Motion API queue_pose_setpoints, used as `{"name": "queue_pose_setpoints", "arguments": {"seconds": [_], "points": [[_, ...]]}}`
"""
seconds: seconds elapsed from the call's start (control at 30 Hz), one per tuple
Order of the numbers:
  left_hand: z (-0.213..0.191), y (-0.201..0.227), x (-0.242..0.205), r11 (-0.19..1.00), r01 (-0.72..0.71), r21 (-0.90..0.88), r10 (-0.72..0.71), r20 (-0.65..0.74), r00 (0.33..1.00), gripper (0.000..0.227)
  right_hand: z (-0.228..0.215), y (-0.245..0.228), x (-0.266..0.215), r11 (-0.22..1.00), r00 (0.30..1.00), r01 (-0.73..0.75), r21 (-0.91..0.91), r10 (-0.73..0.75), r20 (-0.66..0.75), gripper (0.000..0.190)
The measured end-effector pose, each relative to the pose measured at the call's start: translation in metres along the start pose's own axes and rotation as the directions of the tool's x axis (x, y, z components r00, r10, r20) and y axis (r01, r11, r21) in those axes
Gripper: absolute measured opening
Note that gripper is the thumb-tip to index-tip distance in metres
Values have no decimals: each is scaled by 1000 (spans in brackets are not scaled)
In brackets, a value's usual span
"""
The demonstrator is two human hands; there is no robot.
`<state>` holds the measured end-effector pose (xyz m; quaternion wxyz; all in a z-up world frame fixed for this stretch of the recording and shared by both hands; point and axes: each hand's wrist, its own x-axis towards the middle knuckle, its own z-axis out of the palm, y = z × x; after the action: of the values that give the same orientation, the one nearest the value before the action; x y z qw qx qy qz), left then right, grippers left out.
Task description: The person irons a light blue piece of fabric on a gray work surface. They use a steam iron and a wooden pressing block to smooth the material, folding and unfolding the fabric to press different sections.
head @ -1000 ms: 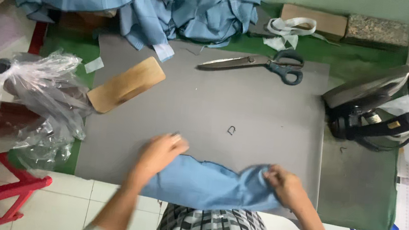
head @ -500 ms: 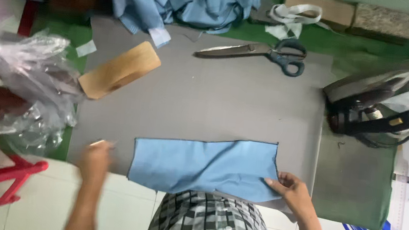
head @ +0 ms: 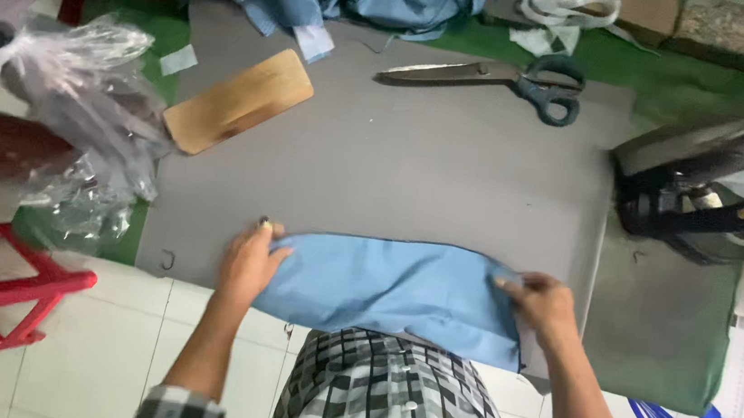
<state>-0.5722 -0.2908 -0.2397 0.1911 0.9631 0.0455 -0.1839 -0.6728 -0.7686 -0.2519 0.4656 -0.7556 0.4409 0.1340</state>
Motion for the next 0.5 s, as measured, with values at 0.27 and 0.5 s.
{"name": "queue_pose_setpoints", "arguments": {"seconds": [0.27,0.5], "points": [[-133,-28,-73,922,161,-353,60,539,840,23,-112,-43,-94,994,820,82,74,-109,561,9],[-151,59,36,896,-111,-430,176,114,978,27,-77,-96,-23,947,929,284,150,-310,203,24]]}}
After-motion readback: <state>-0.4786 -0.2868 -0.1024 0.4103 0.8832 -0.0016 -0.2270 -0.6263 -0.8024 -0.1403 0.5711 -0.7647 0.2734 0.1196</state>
